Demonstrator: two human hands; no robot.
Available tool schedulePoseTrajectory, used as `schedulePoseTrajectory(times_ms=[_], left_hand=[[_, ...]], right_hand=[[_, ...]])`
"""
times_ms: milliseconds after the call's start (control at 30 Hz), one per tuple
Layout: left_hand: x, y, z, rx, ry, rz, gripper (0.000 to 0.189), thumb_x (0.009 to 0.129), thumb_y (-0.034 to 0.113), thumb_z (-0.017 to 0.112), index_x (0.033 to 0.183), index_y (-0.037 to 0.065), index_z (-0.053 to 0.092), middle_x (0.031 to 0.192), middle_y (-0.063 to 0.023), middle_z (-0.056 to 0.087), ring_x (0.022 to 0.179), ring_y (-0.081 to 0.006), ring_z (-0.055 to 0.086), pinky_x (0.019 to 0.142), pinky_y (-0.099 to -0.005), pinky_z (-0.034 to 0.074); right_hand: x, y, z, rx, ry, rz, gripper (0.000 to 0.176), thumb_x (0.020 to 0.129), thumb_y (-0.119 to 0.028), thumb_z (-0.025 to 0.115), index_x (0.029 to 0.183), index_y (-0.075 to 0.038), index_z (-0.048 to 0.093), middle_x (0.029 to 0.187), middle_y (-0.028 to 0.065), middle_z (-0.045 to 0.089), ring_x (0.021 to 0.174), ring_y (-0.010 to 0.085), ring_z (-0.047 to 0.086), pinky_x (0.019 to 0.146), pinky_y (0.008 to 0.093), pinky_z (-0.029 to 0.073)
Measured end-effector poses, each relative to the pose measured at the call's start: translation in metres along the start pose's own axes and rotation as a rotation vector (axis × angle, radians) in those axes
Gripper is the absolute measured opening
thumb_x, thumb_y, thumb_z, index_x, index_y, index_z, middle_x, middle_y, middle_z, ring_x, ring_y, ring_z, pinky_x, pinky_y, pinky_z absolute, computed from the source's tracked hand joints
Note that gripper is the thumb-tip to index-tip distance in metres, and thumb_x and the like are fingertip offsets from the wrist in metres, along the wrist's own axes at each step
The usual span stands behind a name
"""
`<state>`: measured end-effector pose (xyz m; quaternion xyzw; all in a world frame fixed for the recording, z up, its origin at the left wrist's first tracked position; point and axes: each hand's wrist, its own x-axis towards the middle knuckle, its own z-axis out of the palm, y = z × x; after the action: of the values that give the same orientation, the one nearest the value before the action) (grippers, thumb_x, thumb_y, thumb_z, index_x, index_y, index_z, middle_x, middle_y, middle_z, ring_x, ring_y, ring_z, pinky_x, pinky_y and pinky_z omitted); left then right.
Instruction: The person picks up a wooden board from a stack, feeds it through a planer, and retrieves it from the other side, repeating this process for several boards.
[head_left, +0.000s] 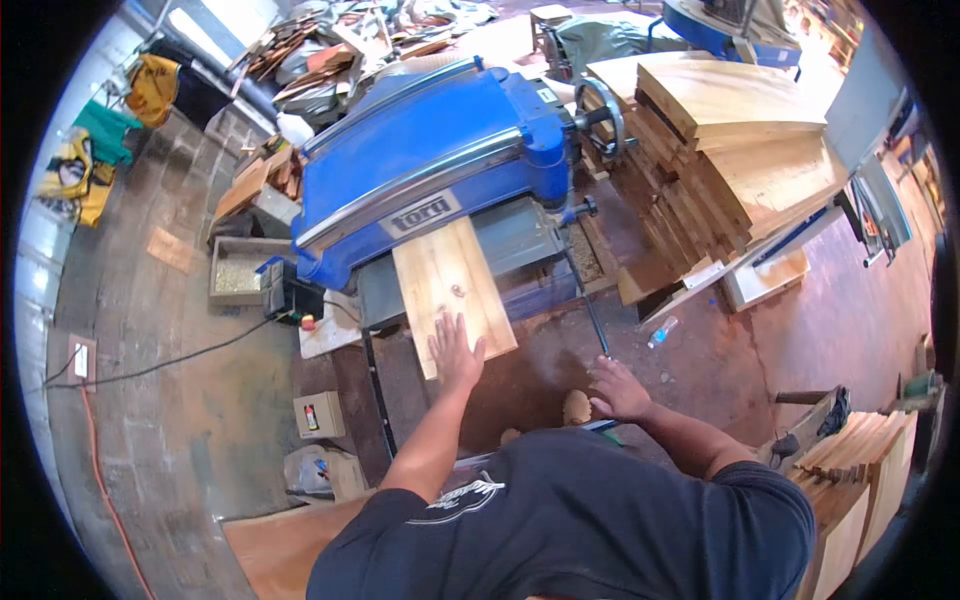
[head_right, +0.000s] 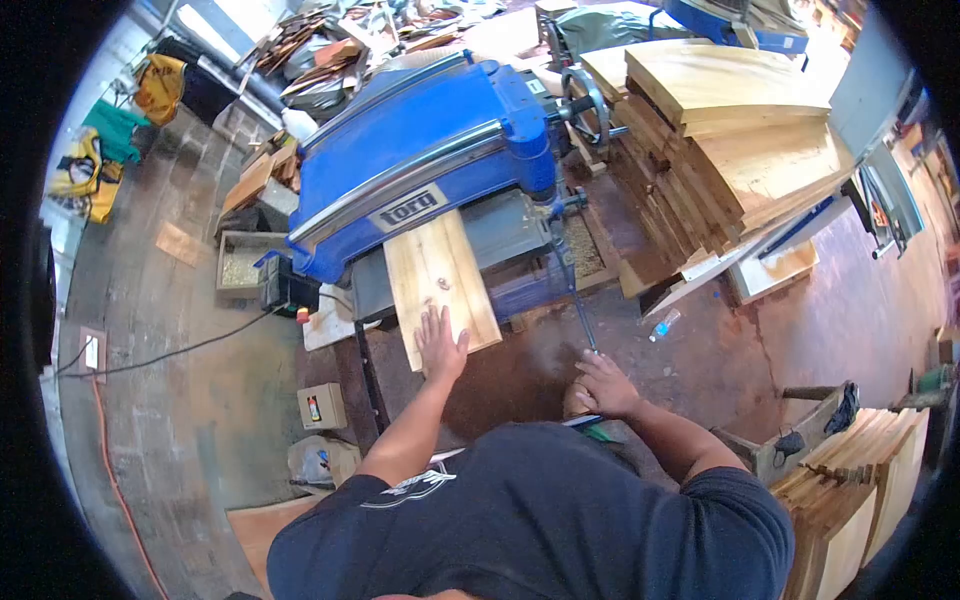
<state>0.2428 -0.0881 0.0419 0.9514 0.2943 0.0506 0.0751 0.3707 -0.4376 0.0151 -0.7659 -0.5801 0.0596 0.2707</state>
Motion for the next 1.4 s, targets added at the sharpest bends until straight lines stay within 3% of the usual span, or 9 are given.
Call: schedulePoseTrajectory(times_ms=[200, 467, 667, 867, 967, 1067, 1167, 1367, 1400], left_hand=[[0.017, 0.002, -0.001, 0.078, 0.060, 0.022, 0.067, 0.090, 0.043, 0.050, 0.144, 0.008, 0.031, 0.150, -0.0212, 0.027, 0.139, -0.0377, 0.024, 0.112, -0.0540, 0.015], [0.038, -0.008, 0.005, 0.093, 0.059, 0.058, 0.067, 0.091, 0.043, 0.050, 0.144, 0.009, 0.030, 0.149, -0.0219, 0.028, 0.139, -0.0382, 0.024, 0.112, -0.0550, 0.015], [0.058, -0.017, 0.012, 0.113, 0.030, 0.055, 0.067, 0.092, 0.043, 0.049, 0.146, 0.009, 0.028, 0.150, -0.0213, 0.026, 0.140, -0.0379, 0.021, 0.112, -0.0552, 0.014], [0.080, -0.027, 0.009, 0.125, -0.082, 0.047, 0.070, 0.093, 0.045, 0.047, 0.149, 0.011, 0.019, 0.153, -0.0213, 0.018, 0.141, -0.0384, 0.017, 0.111, -0.0565, 0.014], [0.093, -0.032, 0.000, 0.123, -0.219, 0.046, 0.073, 0.094, 0.047, 0.046, 0.150, 0.013, 0.014, 0.152, -0.0263, 0.014, 0.141, -0.0432, 0.013, 0.110, -0.0580, 0.016], [0.109, -0.024, -0.025, 0.285, -0.499, 0.226, 0.077, 0.092, 0.050, 0.048, 0.151, 0.016, 0.011, 0.149, -0.0353, 0.009, 0.138, -0.0525, 0.012, 0.110, -0.0546, 0.021], [0.104, -0.019, -0.034, 0.231, -0.603, 0.337, 0.080, 0.091, 0.051, 0.051, 0.151, 0.016, 0.011, 0.149, -0.0347, 0.009, 0.137, -0.0528, 0.015, 0.110, -0.0533, 0.023], [0.078, 0.019, -0.034, 0.264, -0.486, 0.334, 0.085, 0.087, 0.053, 0.055, 0.151, 0.016, 0.012, 0.152, -0.0296, 0.009, 0.137, -0.0514, 0.017, 0.108, -0.0534, 0.029], [0.073, 0.032, -0.040, 0.246, -0.469, 0.306, 0.080, 0.087, 0.053, 0.056, 0.148, 0.014, 0.023, 0.153, -0.0275, 0.009, 0.138, -0.0500, 0.016, 0.108, -0.0536, 0.030]], right_hand=[[-0.004, 0.013, 0.010, 0.008, -0.066, 0.041, 0.021, 0.082, -0.023, 0.060, 0.098, -0.011, 0.065, 0.122, 0.0083, 0.057, 0.134, 0.0320, 0.034, 0.107, 0.0540, 0.030], [-0.004, 0.007, 0.004, 0.114, -0.067, 0.107, 0.020, 0.078, -0.018, 0.062, 0.097, -0.010, 0.064, 0.121, 0.0052, 0.060, 0.134, 0.0322, 0.035, 0.107, 0.0528, 0.030], [-0.006, 0.010, 0.004, 0.106, -0.077, 0.089, 0.018, 0.083, -0.022, 0.059, 0.098, -0.014, 0.064, 0.122, 0.0030, 0.059, 0.136, 0.0294, 0.031, 0.109, 0.0537, 0.026], [-0.009, 0.012, 0.009, 0.134, -0.056, 0.105, 0.017, 0.085, -0.022, 0.057, 0.098, -0.014, 0.064, 0.124, 0.0029, 0.058, 0.138, 0.0275, 0.029, 0.111, 0.0531, 0.024], [-0.011, 0.011, 0.011, 0.152, -0.082, 0.109, 0.018, 0.086, -0.023, 0.057, 0.100, -0.014, 0.064, 0.126, 0.0028, 0.057, 0.139, 0.0272, 0.028, 0.111, 0.0532, 0.024], [-0.009, 0.012, 0.009, 0.126, -0.049, 0.093, 0.019, 0.086, -0.024, 0.058, 0.100, -0.014, 0.063, 0.126, 0.0028, 0.056, 0.139, 0.0272, 0.027, 0.110, 0.0534, 0.024], [-0.009, 0.010, 0.006, 0.129, -0.095, 0.104, 0.018, 0.086, -0.025, 0.058, 0.100, -0.014, 0.063, 0.126, 0.0028, 0.056, 0.139, 0.0270, 0.027, 0.110, 0.0537, 0.025], [-0.011, 0.012, 0.012, 0.169, -0.039, 0.090, 0.017, 0.087, -0.026, 0.058, 0.097, -0.014, 0.062, 0.124, 0.0033, 0.056, 0.138, 0.0275, 0.027, 0.109, 0.0550, 0.024], [-0.011, 0.013, 0.013, 0.163, -0.037, 0.087, 0.016, 0.087, -0.026, 0.058, 0.097, -0.014, 0.062, 0.124, 0.0031, 0.056, 0.138, 0.0275, 0.027, 0.109, 0.0551, 0.024]])
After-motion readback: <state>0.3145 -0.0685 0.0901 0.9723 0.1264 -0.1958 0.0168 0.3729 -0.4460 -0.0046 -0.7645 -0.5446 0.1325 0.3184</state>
